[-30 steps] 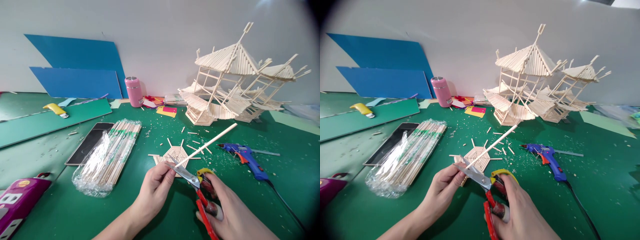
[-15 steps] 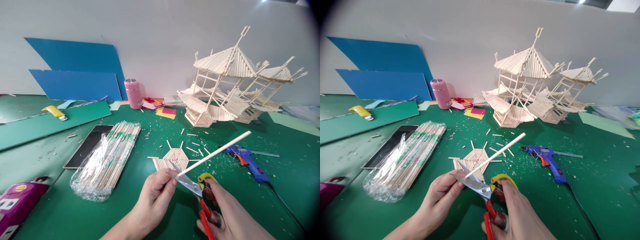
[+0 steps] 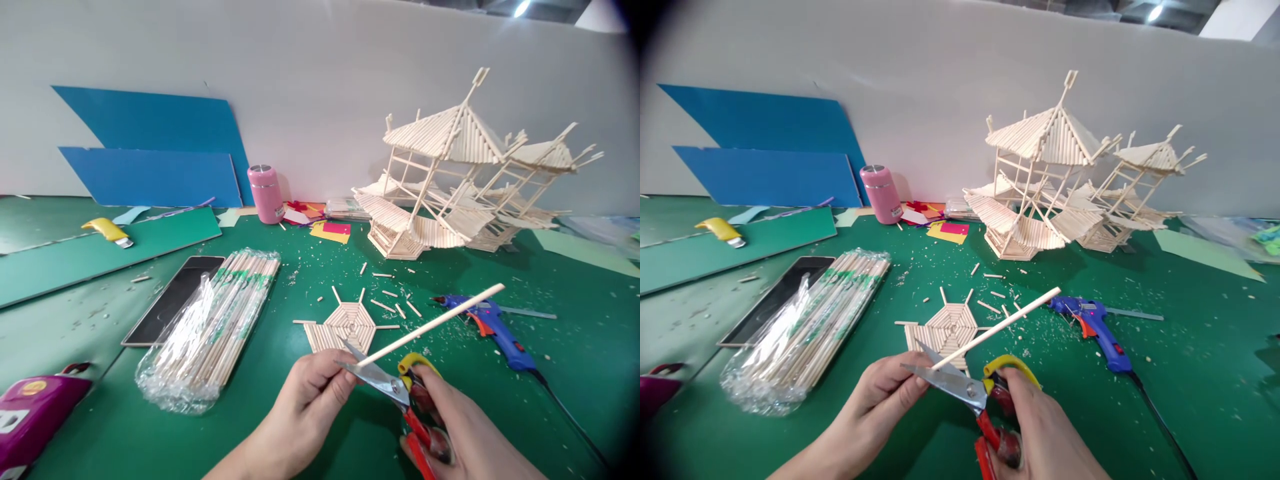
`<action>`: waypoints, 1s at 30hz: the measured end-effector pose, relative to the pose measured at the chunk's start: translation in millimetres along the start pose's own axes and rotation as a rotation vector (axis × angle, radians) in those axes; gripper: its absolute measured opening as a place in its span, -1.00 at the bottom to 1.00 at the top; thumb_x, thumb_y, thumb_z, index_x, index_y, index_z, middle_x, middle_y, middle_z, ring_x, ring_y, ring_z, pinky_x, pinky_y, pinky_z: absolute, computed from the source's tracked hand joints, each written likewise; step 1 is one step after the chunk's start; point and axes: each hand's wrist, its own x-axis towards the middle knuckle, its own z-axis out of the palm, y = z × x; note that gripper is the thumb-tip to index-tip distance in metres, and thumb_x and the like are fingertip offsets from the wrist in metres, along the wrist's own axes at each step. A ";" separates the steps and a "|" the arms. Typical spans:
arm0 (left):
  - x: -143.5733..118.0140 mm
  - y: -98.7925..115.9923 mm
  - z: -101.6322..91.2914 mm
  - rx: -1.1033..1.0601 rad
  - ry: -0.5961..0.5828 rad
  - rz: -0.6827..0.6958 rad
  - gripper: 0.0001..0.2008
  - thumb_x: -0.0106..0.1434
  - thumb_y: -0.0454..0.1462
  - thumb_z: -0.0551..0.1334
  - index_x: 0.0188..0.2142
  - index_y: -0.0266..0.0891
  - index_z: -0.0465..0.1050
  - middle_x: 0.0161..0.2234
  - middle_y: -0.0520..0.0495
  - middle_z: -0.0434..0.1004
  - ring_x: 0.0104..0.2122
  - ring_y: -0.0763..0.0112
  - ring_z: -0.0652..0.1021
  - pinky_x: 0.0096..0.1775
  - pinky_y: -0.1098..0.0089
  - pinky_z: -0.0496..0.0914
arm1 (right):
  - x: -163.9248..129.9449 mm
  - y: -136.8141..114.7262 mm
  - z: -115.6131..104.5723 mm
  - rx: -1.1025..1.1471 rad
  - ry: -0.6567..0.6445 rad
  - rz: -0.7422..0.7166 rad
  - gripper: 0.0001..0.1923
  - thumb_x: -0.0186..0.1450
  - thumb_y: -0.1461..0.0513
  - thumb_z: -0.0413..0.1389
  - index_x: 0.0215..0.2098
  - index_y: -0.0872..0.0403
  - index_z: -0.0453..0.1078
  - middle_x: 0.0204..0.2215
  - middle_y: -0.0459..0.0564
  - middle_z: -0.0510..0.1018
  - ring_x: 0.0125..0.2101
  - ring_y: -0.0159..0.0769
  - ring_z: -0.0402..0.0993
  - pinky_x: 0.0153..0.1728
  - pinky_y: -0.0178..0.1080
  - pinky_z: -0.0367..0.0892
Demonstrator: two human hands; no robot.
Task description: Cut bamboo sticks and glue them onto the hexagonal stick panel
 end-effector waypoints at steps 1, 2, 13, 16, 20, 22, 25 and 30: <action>0.5 -0.2 -0.8 -0.068 -0.021 -0.054 -0.77 0.22 -0.19 0.12 -0.43 -0.25 0.48 -0.51 -0.04 0.42 -0.50 0.45 0.35 -0.45 0.48 0.22 | -0.2 4.6 0.2 -0.015 0.002 -0.011 -0.26 0.02 0.12 0.11 0.14 0.21 0.12 -0.09 0.29 0.44 -0.14 -0.02 0.44 -0.30 -0.23 0.46; 0.7 -0.8 -1.7 -0.138 -0.051 -0.112 -0.75 0.19 -0.15 0.15 -0.44 -0.25 0.49 -0.53 -0.03 0.39 -0.53 0.47 0.32 -0.48 0.48 0.19 | -0.8 9.0 0.0 -0.038 0.010 -0.030 -0.24 0.02 0.12 0.12 0.16 0.18 0.10 -0.05 0.28 0.41 -0.10 0.00 0.41 -0.27 -0.20 0.45; 4.4 -17.4 5.7 -0.334 0.011 -0.216 -0.77 0.11 -0.12 0.23 -0.44 -0.26 0.50 -0.56 0.03 0.29 -0.54 0.53 0.21 -0.51 0.50 0.07 | 2.0 -14.3 -12.3 -0.062 -0.026 -0.058 -0.43 0.08 0.21 0.05 0.07 0.15 0.20 -0.32 0.15 0.55 -0.38 -0.14 0.53 -0.44 -0.27 0.47; 3.7 -15.1 3.3 -0.376 -0.026 -0.232 -0.76 0.11 -0.13 0.24 -0.45 -0.28 0.50 -0.54 0.00 0.31 -0.54 0.52 0.21 -0.51 0.48 0.06 | 3.0 -11.6 -10.5 -0.077 0.029 -0.083 -0.40 0.10 0.16 0.03 0.09 0.21 0.15 -0.18 0.22 0.50 -0.25 -0.11 0.50 -0.29 -0.23 0.45; 1.9 -11.9 -0.9 -0.637 -0.193 -0.336 -0.75 0.05 -0.13 0.28 -0.52 -0.31 0.50 -0.67 0.09 0.14 -0.64 0.60 0.08 -0.54 0.48 -0.04 | -2.1 1.9 -8.5 -0.132 0.053 -0.133 -0.34 0.06 0.16 0.05 0.12 0.21 0.12 -0.14 0.23 0.47 -0.22 -0.08 0.47 -0.26 -0.21 0.44; 2.1 -12.6 -0.3 -0.711 -0.232 -0.372 -0.74 0.04 -0.13 0.30 -0.52 -0.33 0.49 -0.68 0.10 0.12 -0.65 0.62 0.07 -0.55 0.48 -0.05 | -3.4 3.7 -9.5 -0.154 0.033 -0.118 -0.32 0.03 0.16 0.07 0.11 0.22 0.14 -0.21 0.23 0.50 -0.26 -0.05 0.49 -0.35 -0.21 0.46; 3.5 -15.9 3.3 -0.663 -0.124 -0.352 -0.76 0.04 -0.14 0.31 -0.48 -0.32 0.46 -0.62 0.06 0.23 -0.61 0.61 0.16 -0.53 0.49 -0.01 | -0.9 -5.3 -12.5 -0.128 -0.028 -0.068 -0.38 0.03 0.17 0.04 0.05 0.24 0.19 -0.32 0.22 0.53 -0.35 -0.09 0.51 -0.45 -0.25 0.46; 4.6 -19.4 5.2 -0.584 0.012 -0.277 -0.79 0.08 -0.18 0.29 -0.47 -0.29 0.40 -0.58 0.07 0.26 -0.57 0.60 0.20 -0.51 0.51 0.04 | 2.7 -19.2 -13.9 -0.100 -0.032 -0.066 -0.47 0.09 0.18 0.03 0.02 0.20 0.18 -0.31 0.17 0.52 -0.35 -0.14 0.51 -0.36 -0.23 0.45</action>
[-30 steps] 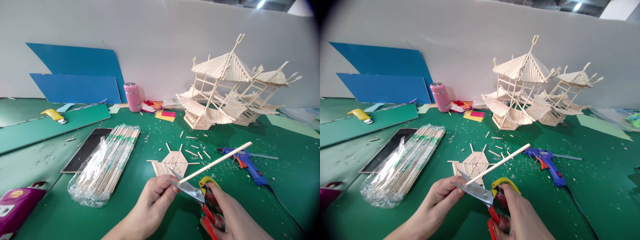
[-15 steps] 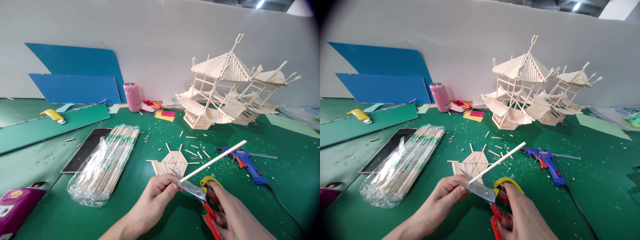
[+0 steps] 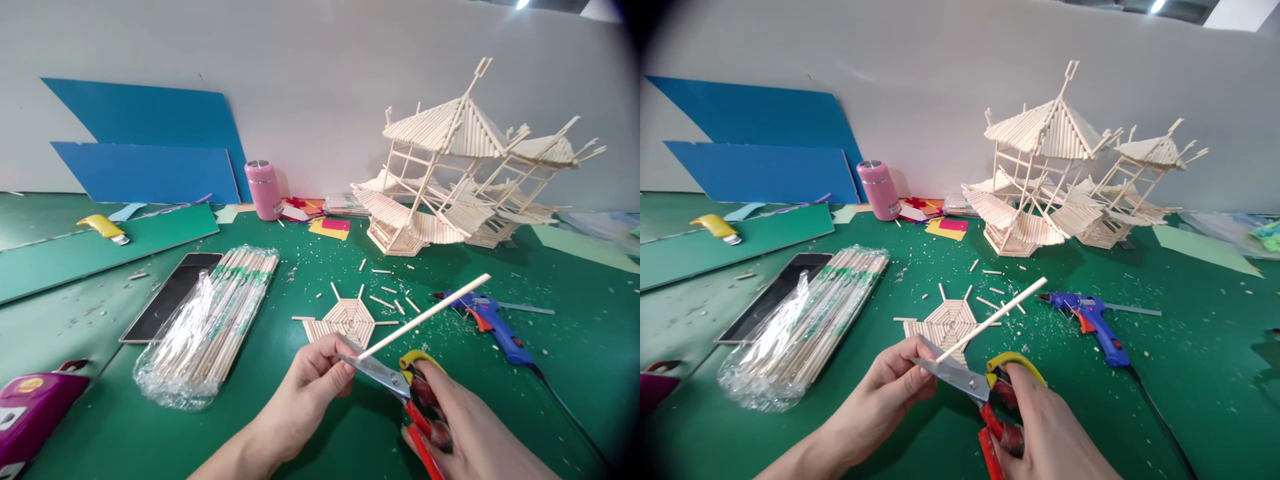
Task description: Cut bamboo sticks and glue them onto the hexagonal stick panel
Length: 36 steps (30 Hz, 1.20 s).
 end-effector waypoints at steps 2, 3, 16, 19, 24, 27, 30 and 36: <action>-0.4 1.2 -1.2 -0.068 -0.058 -0.030 -0.78 0.07 -0.17 0.30 -0.49 -0.30 0.38 -0.62 0.10 0.21 -0.60 0.61 0.17 -0.53 0.51 0.01 | -2.1 5.3 2.2 -0.011 0.043 -0.029 -0.42 0.11 0.15 0.03 0.07 0.22 0.14 -0.21 0.22 0.49 -0.28 -0.11 0.50 -0.29 -0.20 0.44; -0.6 1.9 -1.8 -0.106 -0.091 -0.056 -0.78 0.05 -0.18 0.31 -0.50 -0.30 0.37 -0.64 0.11 0.18 -0.62 0.62 0.15 -0.54 0.50 -0.01 | -3.4 9.3 3.6 -0.016 0.057 -0.042 -0.38 0.11 0.14 0.03 0.09 0.24 0.12 -0.16 0.27 0.47 -0.25 -0.09 0.49 -0.29 -0.20 0.44; -0.4 -1.6 -2.7 -0.053 -0.048 0.005 -0.81 0.09 -0.20 0.29 -0.47 -0.30 0.38 -0.62 0.11 0.20 -0.60 0.62 0.17 -0.53 0.50 0.00 | 2.9 0.1 3.5 0.192 -0.030 0.042 -0.44 0.11 0.13 0.05 0.04 0.19 0.13 -0.24 0.19 0.49 -0.29 -0.18 0.50 -0.42 -0.35 0.47; -0.9 2.3 -3.4 -0.141 -0.118 -0.066 -0.79 0.05 -0.20 0.31 -0.49 -0.30 0.36 -0.68 0.14 0.14 -0.65 0.64 0.13 -0.55 0.49 -0.03 | -1.1 6.1 6.2 0.232 -0.001 0.045 -0.33 0.10 0.09 0.07 0.11 0.23 0.07 -0.10 0.28 0.41 -0.18 -0.11 0.46 -0.38 -0.34 0.48; 0.1 3.1 -2.7 -0.191 -0.157 -0.141 -0.81 0.04 -0.22 0.32 -0.49 -0.30 0.37 -0.68 0.15 0.12 -0.66 0.64 0.12 -0.55 0.49 -0.03 | -4.3 1.2 2.0 0.197 -0.061 0.035 -0.42 0.09 0.11 0.07 0.04 0.20 0.19 -0.30 0.17 0.53 -0.37 -0.18 0.53 -0.46 -0.34 0.47; -0.1 1.3 0.1 -0.095 -0.074 -0.060 -0.82 0.06 -0.23 0.31 -0.46 -0.32 0.39 -0.62 0.09 0.21 -0.60 0.62 0.18 -0.53 0.49 -0.01 | -4.1 -1.3 -0.5 0.128 -0.022 0.014 -0.46 0.10 0.12 0.06 0.02 0.19 0.22 -0.38 0.12 0.54 -0.42 -0.19 0.52 -0.44 -0.30 0.47; -1.7 0.5 2.4 -0.106 -0.080 -0.056 -0.81 0.06 -0.22 0.31 -0.47 -0.32 0.39 -0.61 0.09 0.23 -0.60 0.62 0.18 -0.53 0.49 -0.01 | -6.2 3.7 -0.7 0.081 -0.025 0.035 -0.36 0.08 0.10 0.07 0.07 0.26 0.16 -0.30 0.21 0.52 -0.36 -0.14 0.51 -0.39 -0.25 0.48; -3.3 -3.3 3.4 -0.268 -0.188 -0.216 -0.80 0.00 -0.24 0.34 -0.51 -0.32 0.36 -0.69 0.15 0.12 -0.67 0.64 0.12 -0.54 0.48 -0.01 | -15.0 20.6 4.7 0.141 -0.093 0.131 -0.27 0.04 0.09 0.09 0.13 0.23 0.08 -0.16 0.28 0.44 -0.26 -0.11 0.49 -0.46 -0.35 0.48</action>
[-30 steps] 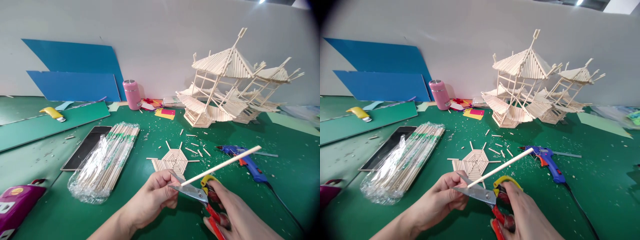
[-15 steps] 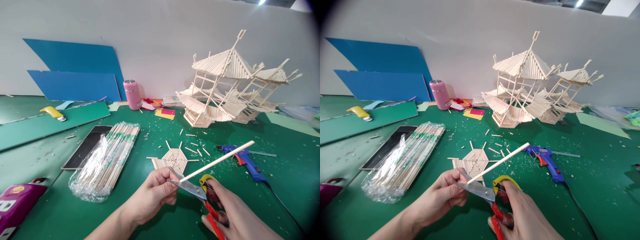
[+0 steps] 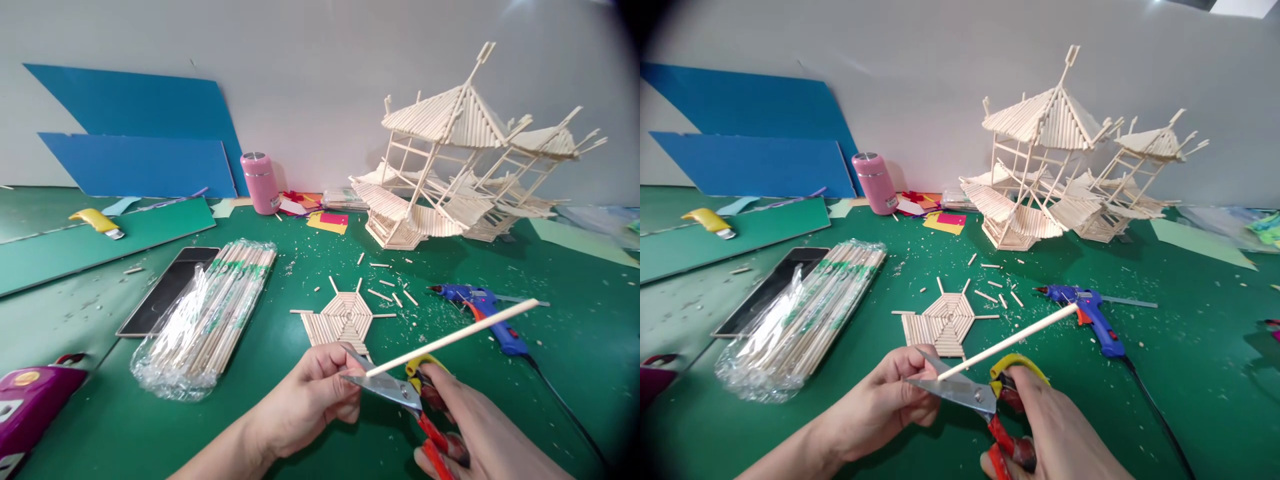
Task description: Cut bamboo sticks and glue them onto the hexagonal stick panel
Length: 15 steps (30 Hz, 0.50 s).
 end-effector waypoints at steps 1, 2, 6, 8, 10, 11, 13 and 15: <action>0.6 -1.5 -0.5 -0.006 0.003 -0.011 -0.80 0.00 -0.24 0.35 -0.51 -0.32 0.36 -0.68 0.14 0.13 -0.67 0.65 0.12 -0.54 0.48 -0.01 | -0.4 0.8 0.8 0.006 0.000 -0.004 -0.29 0.05 0.09 0.09 0.11 0.23 0.10 -0.20 0.27 0.46 -0.31 -0.12 0.51 -0.51 -0.36 0.47; 1.2 -3.2 -1.1 -0.004 0.013 -0.007 -0.79 0.00 -0.24 0.35 -0.51 -0.32 0.36 -0.68 0.14 0.14 -0.66 0.64 0.14 -0.54 0.48 0.00 | -0.6 0.4 1.3 0.009 0.008 -0.019 -0.32 0.06 0.09 0.08 0.10 0.21 0.14 -0.25 0.25 0.48 -0.38 -0.15 0.52 -0.55 -0.36 0.46; 3.6 -7.9 -3.3 0.071 0.081 0.077 -0.80 0.03 -0.22 0.33 -0.48 -0.31 0.37 -0.63 0.09 0.21 -0.62 0.62 0.18 -0.52 0.47 0.00 | 0.7 -8.6 -0.7 -0.005 0.037 -0.077 -0.45 0.08 0.13 0.09 0.03 0.14 0.22 -0.39 0.12 0.53 -0.52 -0.24 0.51 -0.58 -0.35 0.46; 3.5 -7.3 -3.2 0.087 0.079 0.093 -0.80 0.04 -0.22 0.32 -0.49 -0.31 0.37 -0.64 0.10 0.20 -0.63 0.62 0.16 -0.53 0.47 -0.02 | 1.2 -11.2 -2.1 0.002 0.040 -0.070 -0.42 0.07 0.14 0.10 0.05 0.16 0.20 -0.35 0.15 0.53 -0.49 -0.21 0.52 -0.57 -0.34 0.47; 2.5 -5.1 -2.2 0.067 0.055 0.071 -0.80 0.03 -0.23 0.33 -0.51 -0.31 0.36 -0.66 0.12 0.16 -0.65 0.63 0.14 -0.54 0.47 -0.03 | 0.8 -10.1 -2.0 0.023 0.051 -0.057 -0.38 0.06 0.14 0.10 0.08 0.16 0.16 -0.25 0.20 0.51 -0.42 -0.18 0.53 -0.53 -0.33 0.49; 1.9 -3.9 -1.6 0.046 0.039 0.048 -0.80 0.02 -0.24 0.33 -0.51 -0.31 0.36 -0.67 0.14 0.13 -0.66 0.64 0.12 -0.54 0.47 -0.03 | 0.3 -8.6 -1.5 0.035 0.052 -0.052 -0.36 0.05 0.15 0.10 0.09 0.16 0.14 -0.21 0.21 0.50 -0.39 -0.17 0.53 -0.50 -0.33 0.49; 1.0 -2.2 -0.8 -0.002 0.001 -0.005 -0.81 0.00 -0.26 0.34 -0.51 -0.31 0.35 -0.69 0.16 0.10 -0.67 0.66 0.08 -0.55 0.47 -0.04 | -0.7 -6.2 -0.4 0.060 0.038 -0.036 -0.33 0.04 0.15 0.11 0.10 0.16 0.13 -0.18 0.22 0.48 -0.35 -0.16 0.53 -0.46 -0.33 0.49; 1.1 -2.3 -1.0 -0.031 -0.021 -0.022 -0.80 0.00 -0.25 0.34 -0.50 -0.31 0.35 -0.68 0.16 0.10 -0.67 0.66 0.08 -0.55 0.48 -0.04 | -0.8 -6.5 0.1 0.080 -0.004 -0.013 -0.36 0.05 0.14 0.11 0.08 0.16 0.15 -0.24 0.20 0.51 -0.41 -0.19 0.54 -0.50 -0.36 0.48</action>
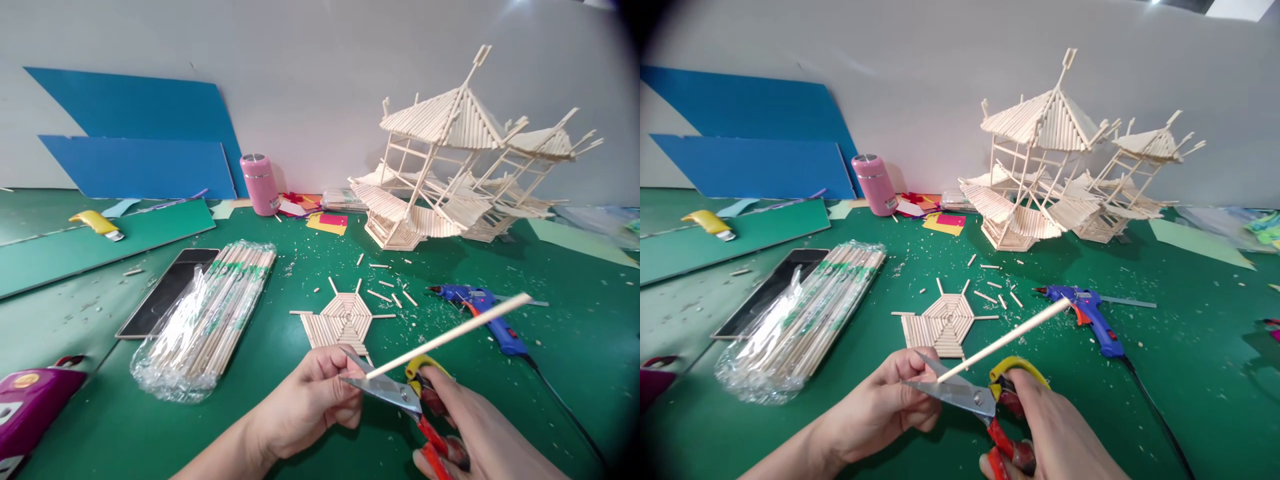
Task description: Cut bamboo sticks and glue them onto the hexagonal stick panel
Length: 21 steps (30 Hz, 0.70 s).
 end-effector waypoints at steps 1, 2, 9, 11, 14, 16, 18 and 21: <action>0.4 -0.6 -0.5 0.010 0.003 0.019 -0.80 0.01 -0.24 0.33 -0.50 -0.31 0.36 -0.67 0.15 0.12 -0.66 0.66 0.09 -0.54 0.48 -0.04 | 0.5 -1.4 -0.1 -0.004 -0.008 -0.001 -0.38 0.05 0.13 0.11 0.06 0.15 0.19 -0.28 0.18 0.52 -0.45 -0.21 0.54 -0.54 -0.37 0.47; 0.9 -1.4 -1.3 0.038 0.015 0.051 -0.80 0.03 -0.24 0.33 -0.49 -0.32 0.37 -0.66 0.13 0.14 -0.65 0.65 0.12 -0.53 0.47 -0.04 | 1.2 -3.3 -0.6 -0.023 0.000 -0.011 -0.42 0.05 0.13 0.11 0.03 0.14 0.22 -0.32 0.16 0.54 -0.47 -0.22 0.54 -0.57 -0.38 0.47; 1.9 -3.2 -3.4 0.112 0.063 0.129 -0.80 0.07 -0.22 0.30 -0.47 -0.31 0.36 -0.64 0.12 0.18 -0.63 0.63 0.14 -0.53 0.46 -0.05 | 4.4 -9.6 -4.3 -0.155 0.050 -0.061 -0.38 0.07 0.10 0.08 0.06 0.22 0.17 -0.31 0.19 0.52 -0.42 -0.19 0.53 -0.50 -0.33 0.48; 0.9 -2.5 -1.9 0.064 0.043 0.094 -0.79 0.05 -0.22 0.31 -0.50 -0.31 0.34 -0.67 0.14 0.14 -0.65 0.65 0.12 -0.54 0.46 -0.06 | 2.9 -6.7 -3.5 -0.160 0.063 -0.057 -0.31 0.06 0.09 0.09 0.09 0.25 0.12 -0.23 0.26 0.50 -0.32 -0.12 0.52 -0.46 -0.32 0.49; -0.4 -2.0 0.4 0.008 0.014 0.041 -0.79 0.03 -0.25 0.33 -0.51 -0.31 0.32 -0.68 0.16 0.09 -0.67 0.66 0.09 -0.54 0.47 -0.07 | 1.2 -2.0 -0.8 -0.113 0.060 -0.064 -0.34 0.04 0.08 0.07 0.05 0.25 0.16 -0.23 0.29 0.50 -0.30 -0.07 0.52 -0.51 -0.33 0.49; -0.5 -1.9 0.8 -0.004 0.008 0.027 -0.80 0.03 -0.25 0.33 -0.50 -0.31 0.33 -0.68 0.16 0.09 -0.67 0.66 0.08 -0.54 0.47 -0.08 | 1.5 -0.1 1.3 -0.068 0.033 -0.063 -0.40 0.05 0.08 0.05 -0.01 0.23 0.20 -0.30 0.26 0.53 -0.39 -0.09 0.54 -0.60 -0.34 0.48; -0.4 -1.6 0.3 0.007 0.017 0.033 -0.79 0.03 -0.24 0.33 -0.49 -0.31 0.33 -0.67 0.15 0.11 -0.66 0.66 0.09 -0.54 0.47 -0.08 | 2.9 0.2 2.8 -0.071 0.021 -0.052 -0.42 0.05 0.07 0.05 -0.03 0.24 0.21 -0.36 0.23 0.53 -0.46 -0.11 0.54 -0.64 -0.32 0.47; -0.8 -0.5 -0.9 0.031 0.022 0.028 -0.78 0.02 -0.24 0.33 -0.49 -0.30 0.32 -0.66 0.14 0.12 -0.65 0.64 0.10 -0.54 0.47 -0.07 | 4.9 -2.0 3.9 -0.118 0.064 -0.042 -0.37 0.04 0.08 0.07 0.01 0.26 0.16 -0.30 0.26 0.52 -0.39 -0.09 0.53 -0.55 -0.29 0.49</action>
